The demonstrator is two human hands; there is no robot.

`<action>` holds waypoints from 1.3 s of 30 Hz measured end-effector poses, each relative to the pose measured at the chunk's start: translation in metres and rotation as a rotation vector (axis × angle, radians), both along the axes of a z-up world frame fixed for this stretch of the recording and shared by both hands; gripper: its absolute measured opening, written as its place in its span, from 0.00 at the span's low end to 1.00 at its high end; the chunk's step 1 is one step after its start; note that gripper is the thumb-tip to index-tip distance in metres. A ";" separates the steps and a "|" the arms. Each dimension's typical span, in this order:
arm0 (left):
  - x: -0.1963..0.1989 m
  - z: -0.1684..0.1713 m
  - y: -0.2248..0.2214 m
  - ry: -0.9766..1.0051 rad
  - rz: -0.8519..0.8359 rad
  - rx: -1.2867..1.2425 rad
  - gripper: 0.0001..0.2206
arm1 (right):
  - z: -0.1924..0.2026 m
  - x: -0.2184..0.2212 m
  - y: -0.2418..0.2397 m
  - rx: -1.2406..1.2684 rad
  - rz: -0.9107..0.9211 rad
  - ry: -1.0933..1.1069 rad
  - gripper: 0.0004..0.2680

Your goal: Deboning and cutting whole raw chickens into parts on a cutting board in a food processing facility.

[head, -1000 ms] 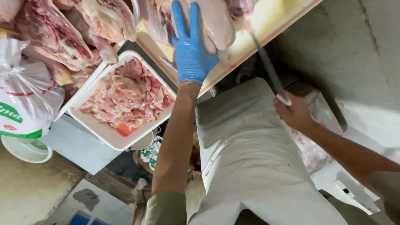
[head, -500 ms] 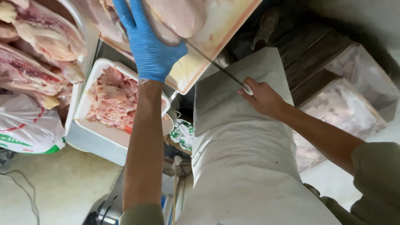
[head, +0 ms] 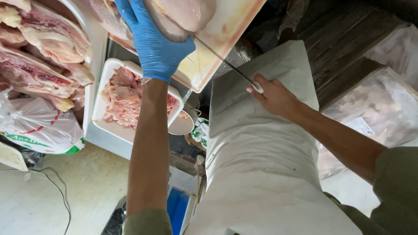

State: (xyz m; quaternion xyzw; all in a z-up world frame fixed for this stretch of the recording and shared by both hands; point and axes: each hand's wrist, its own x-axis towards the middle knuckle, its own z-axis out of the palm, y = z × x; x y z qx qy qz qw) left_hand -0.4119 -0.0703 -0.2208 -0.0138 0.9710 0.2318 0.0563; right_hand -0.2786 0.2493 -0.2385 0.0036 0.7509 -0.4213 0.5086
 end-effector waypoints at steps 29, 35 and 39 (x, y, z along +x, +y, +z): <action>-0.001 0.005 0.009 0.053 0.019 0.061 0.52 | -0.002 0.016 0.034 0.070 -0.080 0.233 0.10; -0.002 -0.001 0.012 0.065 0.048 0.093 0.50 | -0.015 -0.003 0.046 0.232 0.180 0.362 0.12; -0.006 0.001 0.012 0.058 0.059 0.039 0.50 | -0.007 -0.012 0.038 0.237 0.162 0.420 0.09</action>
